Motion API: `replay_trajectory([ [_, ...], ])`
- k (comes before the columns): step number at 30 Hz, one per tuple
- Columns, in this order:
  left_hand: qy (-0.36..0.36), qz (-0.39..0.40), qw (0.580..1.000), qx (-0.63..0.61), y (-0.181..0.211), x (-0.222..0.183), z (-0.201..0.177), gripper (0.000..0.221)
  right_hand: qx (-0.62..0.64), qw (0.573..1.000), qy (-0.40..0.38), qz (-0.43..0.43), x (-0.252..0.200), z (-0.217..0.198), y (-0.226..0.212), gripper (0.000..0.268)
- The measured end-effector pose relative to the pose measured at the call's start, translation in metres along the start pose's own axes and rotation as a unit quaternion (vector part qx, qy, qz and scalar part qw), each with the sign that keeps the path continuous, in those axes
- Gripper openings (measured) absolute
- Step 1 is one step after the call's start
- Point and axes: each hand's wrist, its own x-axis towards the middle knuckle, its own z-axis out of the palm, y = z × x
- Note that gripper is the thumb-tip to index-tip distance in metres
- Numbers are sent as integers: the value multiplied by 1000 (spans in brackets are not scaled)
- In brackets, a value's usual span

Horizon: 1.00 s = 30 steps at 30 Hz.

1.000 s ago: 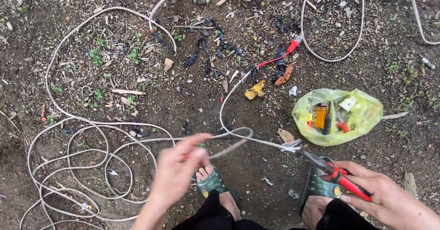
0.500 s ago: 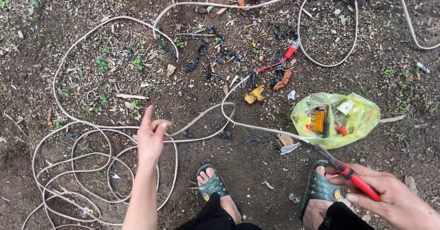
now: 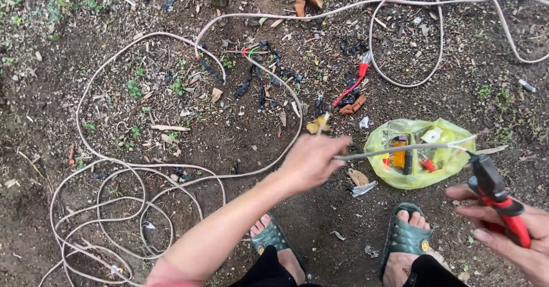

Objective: Stripping insulation from electrical wires and twisting them together to create a splice connection.

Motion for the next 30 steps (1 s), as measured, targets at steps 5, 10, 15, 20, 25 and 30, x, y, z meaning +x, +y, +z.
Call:
replay_trajectory([
  [5,-4,-133,975,-178,10,14,-17,20,-66,996,53,-23,5,-15,26,54],
  [10,162,-105,961,-200,11,7,-62,23,-303,950,40,-71,27,-43,99,68],
  [15,269,-19,905,-330,20,-4,-94,26,-398,916,13,41,48,-73,210,58],
  [20,278,-4,871,-404,67,-5,-112,26,-470,854,-17,221,62,-53,230,46],
  [25,252,33,789,-560,100,6,-112,20,-523,787,-74,318,51,-42,282,60],
  [30,215,3,700,-681,117,20,-105,19,-550,833,45,-40,75,-10,141,66],
])
